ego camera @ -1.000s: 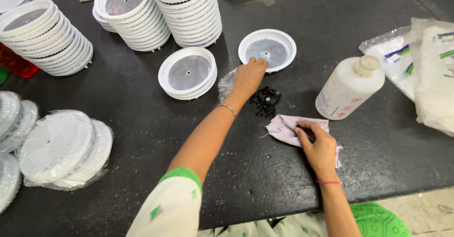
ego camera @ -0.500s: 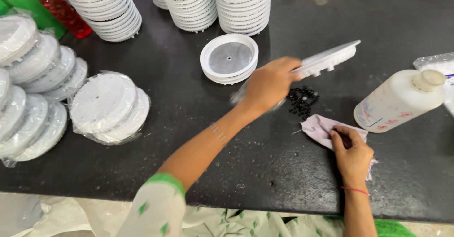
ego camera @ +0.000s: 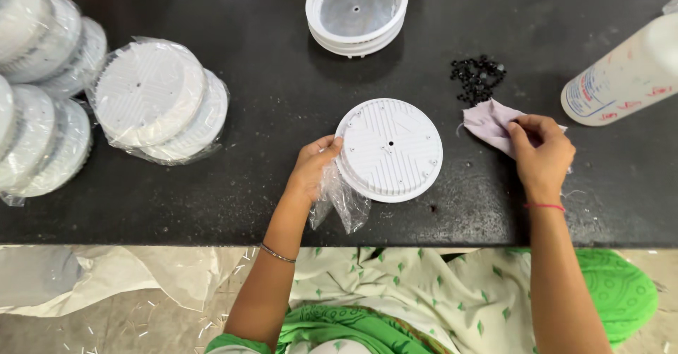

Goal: The person wipes white plastic light fixture covers with a cloth, wraps each cover in clear plastic film, and stacks the wrapped covers on the work table. They handle the parts one at a time, turning them over to wrap the plastic fully around each piece.

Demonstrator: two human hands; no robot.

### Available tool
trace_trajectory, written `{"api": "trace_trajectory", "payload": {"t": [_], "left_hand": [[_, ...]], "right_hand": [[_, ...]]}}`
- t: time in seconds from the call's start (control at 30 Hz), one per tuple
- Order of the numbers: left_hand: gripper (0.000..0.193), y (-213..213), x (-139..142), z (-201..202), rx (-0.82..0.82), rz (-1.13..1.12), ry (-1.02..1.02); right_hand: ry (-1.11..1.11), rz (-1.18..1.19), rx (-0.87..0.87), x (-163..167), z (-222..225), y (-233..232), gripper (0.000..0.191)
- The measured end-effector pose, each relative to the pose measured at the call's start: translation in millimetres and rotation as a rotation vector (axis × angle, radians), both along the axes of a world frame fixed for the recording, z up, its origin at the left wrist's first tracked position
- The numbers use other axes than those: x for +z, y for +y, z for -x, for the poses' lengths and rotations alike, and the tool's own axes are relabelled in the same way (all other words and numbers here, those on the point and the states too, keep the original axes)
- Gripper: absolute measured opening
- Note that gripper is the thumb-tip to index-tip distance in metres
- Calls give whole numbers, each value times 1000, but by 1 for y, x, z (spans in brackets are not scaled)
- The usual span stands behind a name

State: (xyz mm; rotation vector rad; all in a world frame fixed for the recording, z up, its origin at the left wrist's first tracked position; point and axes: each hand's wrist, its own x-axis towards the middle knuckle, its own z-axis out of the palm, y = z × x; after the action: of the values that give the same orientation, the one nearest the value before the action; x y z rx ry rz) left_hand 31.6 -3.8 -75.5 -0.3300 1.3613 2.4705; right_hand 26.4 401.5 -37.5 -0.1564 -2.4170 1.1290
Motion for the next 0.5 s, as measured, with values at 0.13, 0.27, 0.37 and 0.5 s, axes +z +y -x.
{"api": "trace_trajectory", "payload": {"t": [0.13,0.27,0.37,0.5], "left_hand": [[40,-1,3,-5,4,-16,23],[44,-6,12,-7,-11,45,62],[45,-9,12,-10,-1,90,103],[44,-9,4,-11,14,94,116]], "right_hand": [[-59,86,10,7,-8,-10,21],[-45,67,62,6,-8,-36,20],[-25,75,121,1,-2,-65,20],[-93,265,164,2,12,-95,19]]}}
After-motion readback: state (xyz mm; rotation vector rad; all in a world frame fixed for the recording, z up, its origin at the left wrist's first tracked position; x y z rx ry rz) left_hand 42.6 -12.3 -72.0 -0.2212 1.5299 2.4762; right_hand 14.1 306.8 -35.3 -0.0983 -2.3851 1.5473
